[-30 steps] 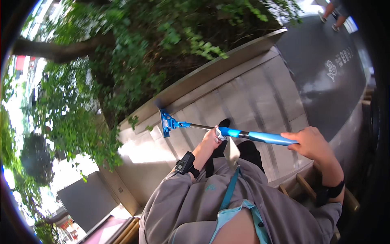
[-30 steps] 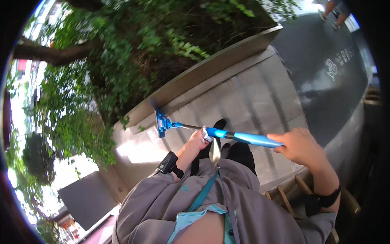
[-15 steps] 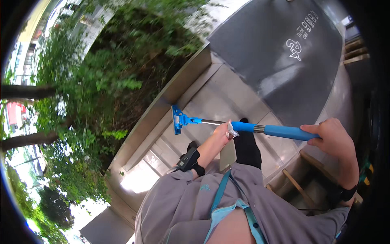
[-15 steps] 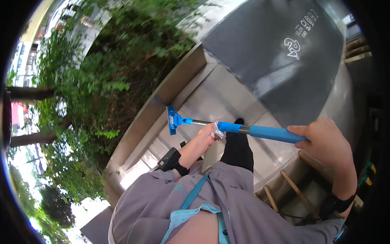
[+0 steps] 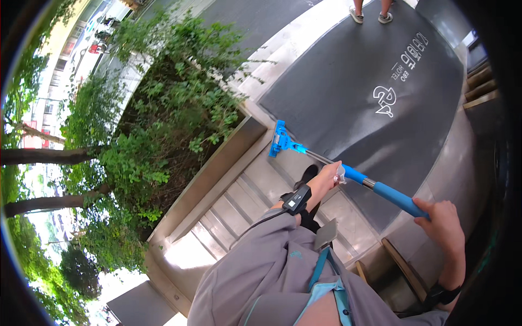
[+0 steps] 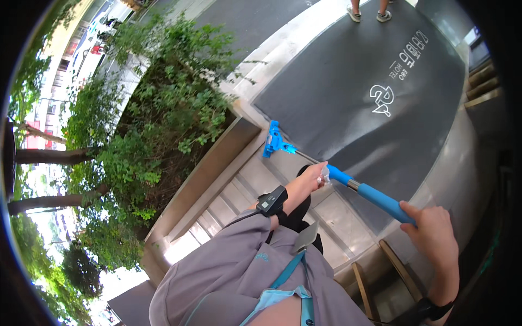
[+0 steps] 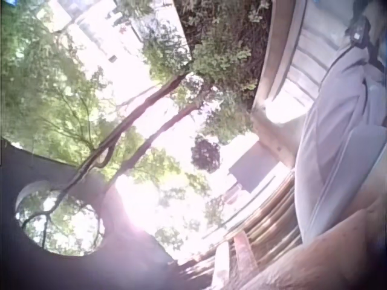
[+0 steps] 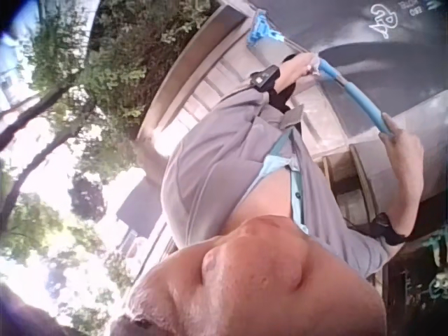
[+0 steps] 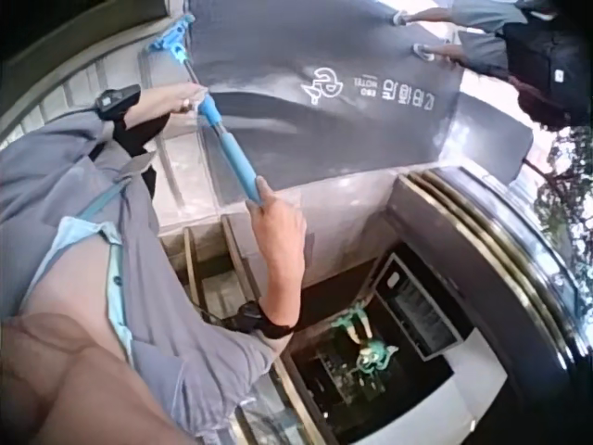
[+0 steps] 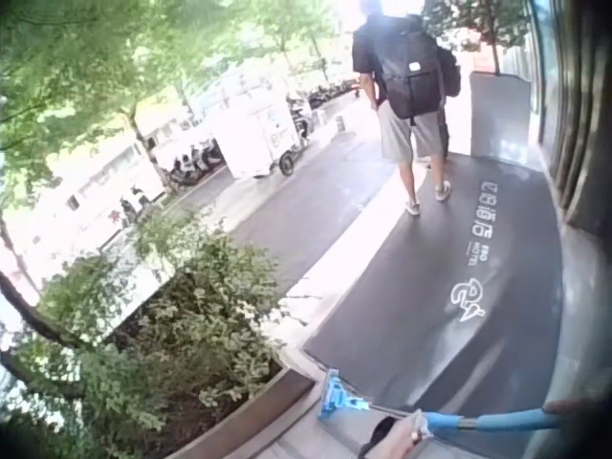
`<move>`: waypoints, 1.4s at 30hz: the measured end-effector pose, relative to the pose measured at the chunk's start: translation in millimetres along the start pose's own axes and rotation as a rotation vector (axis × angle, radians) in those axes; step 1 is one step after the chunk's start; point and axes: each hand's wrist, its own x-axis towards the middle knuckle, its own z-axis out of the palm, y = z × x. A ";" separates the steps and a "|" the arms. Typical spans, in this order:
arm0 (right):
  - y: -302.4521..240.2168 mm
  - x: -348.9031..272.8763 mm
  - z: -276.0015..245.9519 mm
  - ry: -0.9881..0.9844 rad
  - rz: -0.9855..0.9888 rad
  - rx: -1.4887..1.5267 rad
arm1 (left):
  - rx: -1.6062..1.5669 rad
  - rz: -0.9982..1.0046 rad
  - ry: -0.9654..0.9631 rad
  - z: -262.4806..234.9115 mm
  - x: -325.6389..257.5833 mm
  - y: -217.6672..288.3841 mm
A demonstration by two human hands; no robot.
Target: Cleaning the exterior windows and metal frames of a hotel entrance using a squeegee on an extension pole.
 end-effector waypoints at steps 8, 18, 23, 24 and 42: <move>42.7 -32.7 -50.0 -0.093 0.082 -0.024 | 0.210 -0.142 -0.020 53.1 -24.6 -12.7; 97.4 -80.7 -50.3 0.864 0.135 -0.201 | 0.701 -0.404 -0.027 150.4 -15.6 36.4; 140.6 -121.2 9.3 1.356 0.855 0.103 | 0.508 -0.086 -0.162 207.1 52.1 94.4; 150.6 -123.0 29.3 1.363 0.984 0.238 | 0.356 -0.097 -0.141 243.5 34.6 90.0; 319.3 -125.4 210.1 0.645 1.492 1.036 | 0.380 -0.734 -0.393 633.3 129.9 -21.4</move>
